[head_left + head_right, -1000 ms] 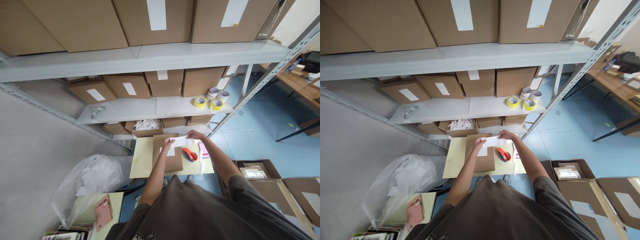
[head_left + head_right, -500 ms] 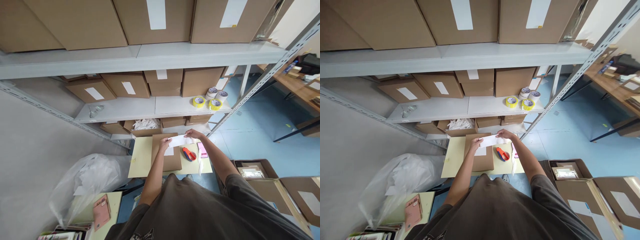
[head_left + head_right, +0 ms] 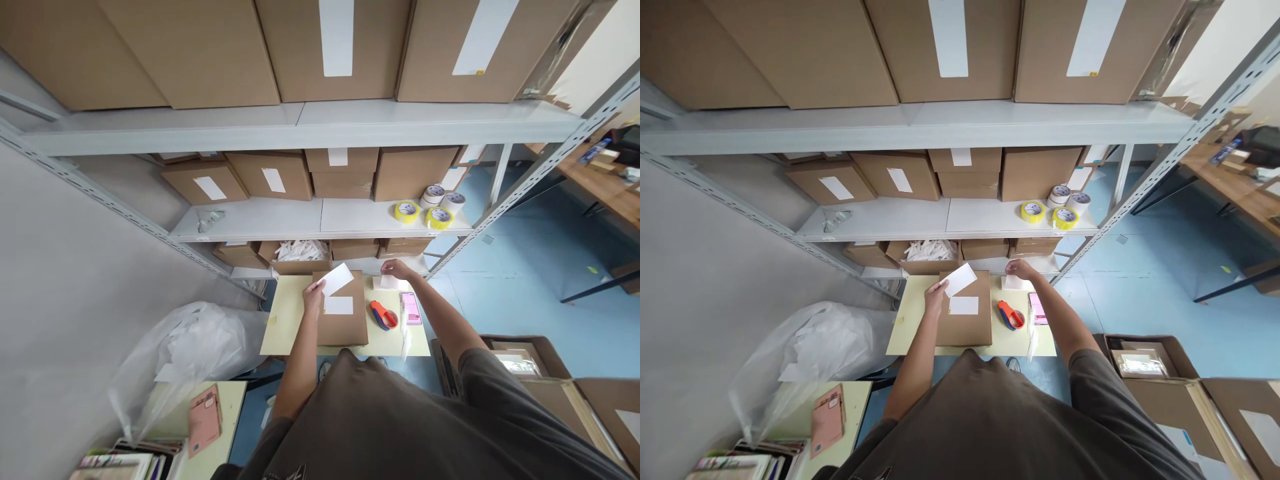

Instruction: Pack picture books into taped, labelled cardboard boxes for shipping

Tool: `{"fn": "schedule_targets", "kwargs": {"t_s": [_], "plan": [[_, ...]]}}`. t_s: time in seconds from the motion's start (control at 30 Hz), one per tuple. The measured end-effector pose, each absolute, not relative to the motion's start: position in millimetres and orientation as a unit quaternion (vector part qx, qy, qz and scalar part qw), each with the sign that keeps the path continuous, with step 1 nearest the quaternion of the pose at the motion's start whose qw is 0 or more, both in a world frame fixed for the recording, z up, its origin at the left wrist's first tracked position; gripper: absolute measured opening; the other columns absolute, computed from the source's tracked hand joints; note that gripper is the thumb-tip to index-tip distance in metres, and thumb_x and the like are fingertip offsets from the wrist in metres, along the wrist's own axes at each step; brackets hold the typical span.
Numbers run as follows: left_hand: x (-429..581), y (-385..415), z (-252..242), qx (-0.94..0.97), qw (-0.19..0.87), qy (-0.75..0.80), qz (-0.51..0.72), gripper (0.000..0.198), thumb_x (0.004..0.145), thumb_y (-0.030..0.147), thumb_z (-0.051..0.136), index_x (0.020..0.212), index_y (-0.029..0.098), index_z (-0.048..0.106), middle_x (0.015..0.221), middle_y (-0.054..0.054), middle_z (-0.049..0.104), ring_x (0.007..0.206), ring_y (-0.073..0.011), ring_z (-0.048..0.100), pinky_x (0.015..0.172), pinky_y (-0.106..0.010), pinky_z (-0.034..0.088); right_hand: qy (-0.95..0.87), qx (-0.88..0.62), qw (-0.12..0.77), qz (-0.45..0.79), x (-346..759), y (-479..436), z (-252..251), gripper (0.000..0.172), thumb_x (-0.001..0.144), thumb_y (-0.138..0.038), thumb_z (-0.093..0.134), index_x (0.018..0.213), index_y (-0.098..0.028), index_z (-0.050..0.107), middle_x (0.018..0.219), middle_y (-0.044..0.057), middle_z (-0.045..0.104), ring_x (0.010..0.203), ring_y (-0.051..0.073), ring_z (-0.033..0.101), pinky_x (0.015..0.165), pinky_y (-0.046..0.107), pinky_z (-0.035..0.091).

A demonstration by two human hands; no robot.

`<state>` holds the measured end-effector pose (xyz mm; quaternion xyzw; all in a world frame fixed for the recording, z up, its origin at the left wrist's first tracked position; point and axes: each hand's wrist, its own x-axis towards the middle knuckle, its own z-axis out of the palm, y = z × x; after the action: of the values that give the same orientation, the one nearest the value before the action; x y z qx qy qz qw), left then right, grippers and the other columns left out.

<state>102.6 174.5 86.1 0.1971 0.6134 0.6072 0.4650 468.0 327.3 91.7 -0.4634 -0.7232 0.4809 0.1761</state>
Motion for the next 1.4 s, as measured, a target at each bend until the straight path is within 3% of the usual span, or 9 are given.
{"fn": "schedule_targets", "kwargs": {"t_s": [0.1, 0.17, 0.23, 0.5, 0.73, 1.0, 1.17, 1.3, 1.4], "plan": [[109.7, 173.1, 93.3, 0.165, 0.482, 0.602, 0.615, 0.053, 0.05, 0.05, 0.104, 0.076, 0.013, 0.077, 0.072, -0.007, 0.076, 0.069, -0.0191, 0.073, 0.065, -0.029, 0.057, -0.696, -0.544, 0.204, 0.422, 442.1, 309.8, 80.2, 0.036, 0.074, -0.052, 0.086, 0.095, -0.023, 0.079, 0.105, 0.011, 0.081, 0.1, 0.03, 0.072, 0.097, 0.044, 0.055], [112.9, 171.0, 98.0, 0.152, 0.527, 0.588, 0.594, 0.048, 0.049, 0.041, 0.106, 0.074, 0.013, 0.075, 0.075, -0.008, 0.077, 0.068, -0.0183, 0.074, 0.065, -0.027, 0.058, -0.654, -0.592, 0.231, 0.411, 425.6, 295.6, 79.7, 0.05, 0.074, -0.049, 0.087, 0.117, -0.024, 0.078, 0.121, 0.014, 0.079, 0.109, 0.032, 0.072, 0.1, 0.047, 0.054], [114.6, 167.2, 101.5, 0.146, 0.581, 0.575, 0.558, 0.046, 0.047, 0.032, 0.107, 0.075, 0.013, 0.076, 0.082, -0.011, 0.08, 0.071, -0.0194, 0.077, 0.066, -0.027, 0.059, -0.622, -0.591, 0.263, 0.44, 409.4, 278.3, 86.5, 0.057, 0.077, -0.052, 0.086, 0.126, -0.025, 0.076, 0.127, 0.014, 0.078, 0.112, 0.031, 0.071, 0.102, 0.047, 0.054], [118.6, 154.9, 115.8, 0.202, 0.602, 0.537, 0.555, 0.052, 0.053, 0.047, 0.103, 0.085, 0.012, 0.08, 0.086, -0.013, 0.082, 0.068, -0.0192, 0.077, 0.058, -0.025, 0.049, -0.531, -0.503, 0.364, 0.576, 331.8, 172.2, 142.1, 0.047, 0.088, -0.066, 0.077, 0.11, -0.024, 0.079, 0.109, 0.008, 0.081, 0.102, 0.025, 0.074, 0.088, 0.039, 0.057], [100.6, 147.1, 141.4, 0.278, 0.638, 0.485, 0.529, 0.052, 0.061, 0.053, 0.1, 0.087, 0.013, 0.08, 0.082, -0.012, 0.081, 0.077, -0.0242, 0.079, 0.068, -0.03, 0.054, -0.486, -0.49, 0.448, 0.568, 286.1, 122.8, 165.9, 0.038, 0.091, -0.063, 0.075, 0.096, -0.025, 0.073, 0.1, 0.005, 0.08, 0.086, 0.02, 0.074, 0.083, 0.036, 0.057], [88.1, 122.2, 154.3, 0.273, 0.634, 0.496, 0.527, 0.057, 0.055, 0.055, 0.103, 0.087, 0.013, 0.08, 0.084, -0.013, 0.082, 0.072, -0.0229, 0.078, 0.065, -0.029, 0.054, -0.468, -0.504, 0.447, 0.572, 273.7, 105.3, 175.1, 0.039, 0.086, -0.062, 0.078, 0.095, -0.024, 0.071, 0.1, 0.007, 0.081, 0.079, 0.02, 0.074, 0.074, 0.035, 0.059], [99.3, 110.7, 158.4, 0.277, 0.631, 0.504, 0.521, 0.059, 0.06, 0.055, 0.102, 0.094, 0.013, 0.079, 0.086, -0.014, 0.081, 0.076, -0.0246, 0.08, 0.069, -0.03, 0.056, -0.496, -0.477, 0.446, 0.572, 283.3, 98.2, 179.3, 0.042, 0.089, -0.066, 0.076, 0.093, -0.025, 0.07, 0.093, 0.005, 0.08, 0.079, 0.02, 0.073, 0.076, 0.035, 0.059], [111.8, 98.8, 173.5, 0.322, 0.513, 0.56, 0.565, 0.079, 0.062, 0.042, 0.104, 0.131, 0.019, 0.074, 0.118, -0.015, 0.08, 0.091, -0.0238, 0.079, 0.079, -0.031, 0.058, -0.518, -0.454, 0.451, 0.568, 295.7, 93.2, 184.5, 0.047, 0.091, -0.072, 0.073, 0.092, -0.025, 0.07, 0.09, 0.004, 0.079, 0.078, 0.019, 0.072, 0.078, 0.036, 0.059], [118.9, 86.8, 195.0, 0.421, 0.417, 0.562, 0.577, 0.061, 0.068, 0.037, 0.101, 0.124, 0.023, 0.08, 0.127, -0.013, 0.077, 0.106, -0.0258, 0.076, 0.088, -0.032, 0.058, -0.53, -0.439, 0.447, 0.571, 303.7, 89.6, 190.5, 0.05, 0.091, -0.075, 0.073, 0.091, -0.025, 0.07, 0.087, 0.004, 0.078, 0.077, 0.02, 0.071, 0.078, 0.036, 0.058]]}}
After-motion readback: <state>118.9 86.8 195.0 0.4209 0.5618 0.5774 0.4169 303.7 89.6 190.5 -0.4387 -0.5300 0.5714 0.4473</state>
